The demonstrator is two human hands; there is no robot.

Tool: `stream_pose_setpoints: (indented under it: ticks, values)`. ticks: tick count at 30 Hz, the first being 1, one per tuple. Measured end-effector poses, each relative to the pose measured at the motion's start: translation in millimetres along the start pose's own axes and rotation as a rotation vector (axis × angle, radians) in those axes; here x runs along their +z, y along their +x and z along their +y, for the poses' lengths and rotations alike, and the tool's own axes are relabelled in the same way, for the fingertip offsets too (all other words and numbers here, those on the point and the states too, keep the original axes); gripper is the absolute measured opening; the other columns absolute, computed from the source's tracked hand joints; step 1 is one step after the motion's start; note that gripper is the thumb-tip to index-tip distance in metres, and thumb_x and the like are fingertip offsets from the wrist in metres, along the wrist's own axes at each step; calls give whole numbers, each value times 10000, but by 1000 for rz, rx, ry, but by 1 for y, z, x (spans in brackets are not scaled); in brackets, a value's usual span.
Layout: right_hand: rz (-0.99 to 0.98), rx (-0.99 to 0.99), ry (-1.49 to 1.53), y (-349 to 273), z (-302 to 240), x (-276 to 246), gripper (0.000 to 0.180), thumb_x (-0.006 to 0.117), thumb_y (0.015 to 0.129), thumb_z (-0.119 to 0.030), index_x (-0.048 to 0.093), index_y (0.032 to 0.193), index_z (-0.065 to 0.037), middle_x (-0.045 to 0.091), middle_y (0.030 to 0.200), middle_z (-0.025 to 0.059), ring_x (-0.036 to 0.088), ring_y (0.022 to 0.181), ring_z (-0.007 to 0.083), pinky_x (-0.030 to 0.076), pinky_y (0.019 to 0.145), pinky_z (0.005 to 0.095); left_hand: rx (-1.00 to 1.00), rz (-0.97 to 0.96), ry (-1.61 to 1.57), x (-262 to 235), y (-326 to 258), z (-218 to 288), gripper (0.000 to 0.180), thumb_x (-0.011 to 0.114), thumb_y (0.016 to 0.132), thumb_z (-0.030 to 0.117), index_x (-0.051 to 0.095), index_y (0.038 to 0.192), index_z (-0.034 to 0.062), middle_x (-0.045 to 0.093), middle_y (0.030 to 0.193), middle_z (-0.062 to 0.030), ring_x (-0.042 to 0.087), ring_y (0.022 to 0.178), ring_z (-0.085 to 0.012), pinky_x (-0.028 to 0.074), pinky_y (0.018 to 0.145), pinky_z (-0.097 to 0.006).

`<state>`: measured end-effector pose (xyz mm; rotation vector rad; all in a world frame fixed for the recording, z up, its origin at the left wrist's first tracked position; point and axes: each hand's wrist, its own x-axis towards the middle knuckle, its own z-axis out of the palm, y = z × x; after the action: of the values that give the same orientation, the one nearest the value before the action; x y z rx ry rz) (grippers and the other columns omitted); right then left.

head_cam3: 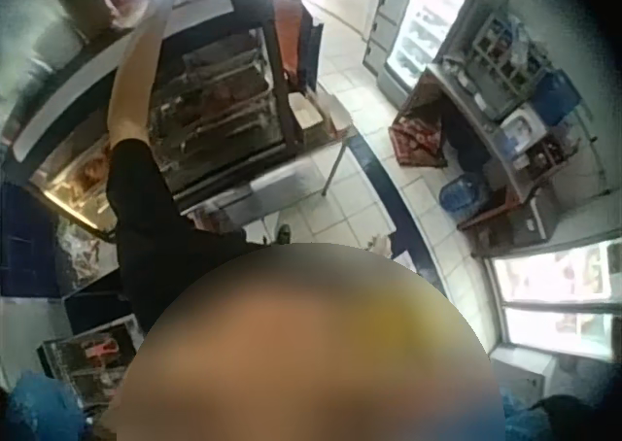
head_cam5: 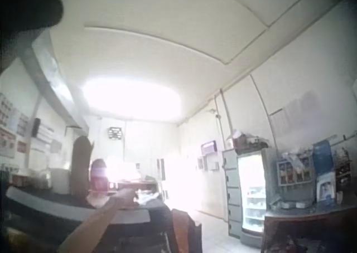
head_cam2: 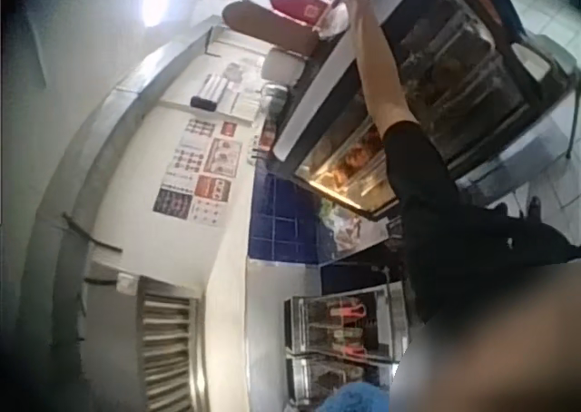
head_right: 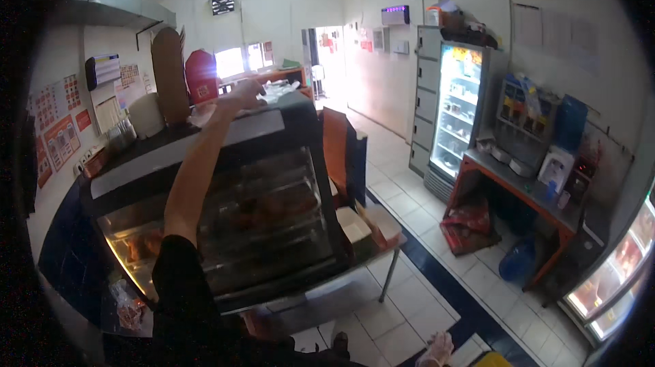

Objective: Coat chicken pieces in flour and fry them in a large pan of hot oil.

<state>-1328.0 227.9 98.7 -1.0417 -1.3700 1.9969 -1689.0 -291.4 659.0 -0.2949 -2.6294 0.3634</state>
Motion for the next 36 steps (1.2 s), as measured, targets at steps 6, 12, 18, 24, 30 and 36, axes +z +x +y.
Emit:
stream_pose_setpoints:
  ticks: [6, 12, 18, 24, 30, 36]
  values:
    - [134, 133, -97, 32, -6, 66, 139, 437, 858, -184, 455, 766, -81, 436, 598, 23, 413, 462, 115, 341, 425, 257, 49, 72, 4, 24, 51, -7, 150, 531, 729, 116, 655, 708, 35, 637, 729, -151, 611, 619, -313, 493, 565, -400]
    - [-109, -94, -173, 83, -72, 173, 186, 486, 880, -219, 571, 874, -53, 569, 711, 55, 553, 567, 126, 427, 455, 255, 49, 29, -235, 5, 41, -30, 194, 596, 804, 213, 666, 834, 34, 655, 771, -100, 620, 727, -224, 490, 702, -363]
    - [-469, -318, -44, 123, -147, 291, 168, 493, 906, -185, 589, 923, -48, 587, 756, 44, 557, 628, 99, 465, 560, 217, 126, -24, -211, 26, 35, -23, 207, 623, 788, 203, 655, 797, -2, 662, 818, -118, 633, 715, -241, 500, 704, -364]
    - [-822, -513, -53, 74, -235, 380, 186, 512, 886, -179, 581, 903, -7, 580, 775, 52, 553, 670, 111, 462, 612, 232, 17, 270, -501, 12, 38, -54, 100, 566, 823, 43, 547, 871, -43, 597, 703, -90, 601, 650, -141, 481, 600, -279]
    - [-1137, -965, -43, -18, -336, 457, 199, 558, 839, -178, 596, 936, -8, 602, 817, 77, 585, 725, 165, 456, 664, 291, -57, 334, -532, -9, 45, -57, 120, 563, 884, 83, 563, 860, -35, 570, 677, -46, 519, 588, -96, 451, 571, -256]
    - [-1346, -1331, -7, -90, -377, 532, 114, 560, 875, -142, 597, 948, -63, 586, 862, 98, 590, 770, 236, 465, 671, 315, -9, 303, -457, -24, 36, -36, 177, 637, 857, 136, 586, 780, -15, 539, 618, -9, 486, 563, -60, 418, 536, -222]
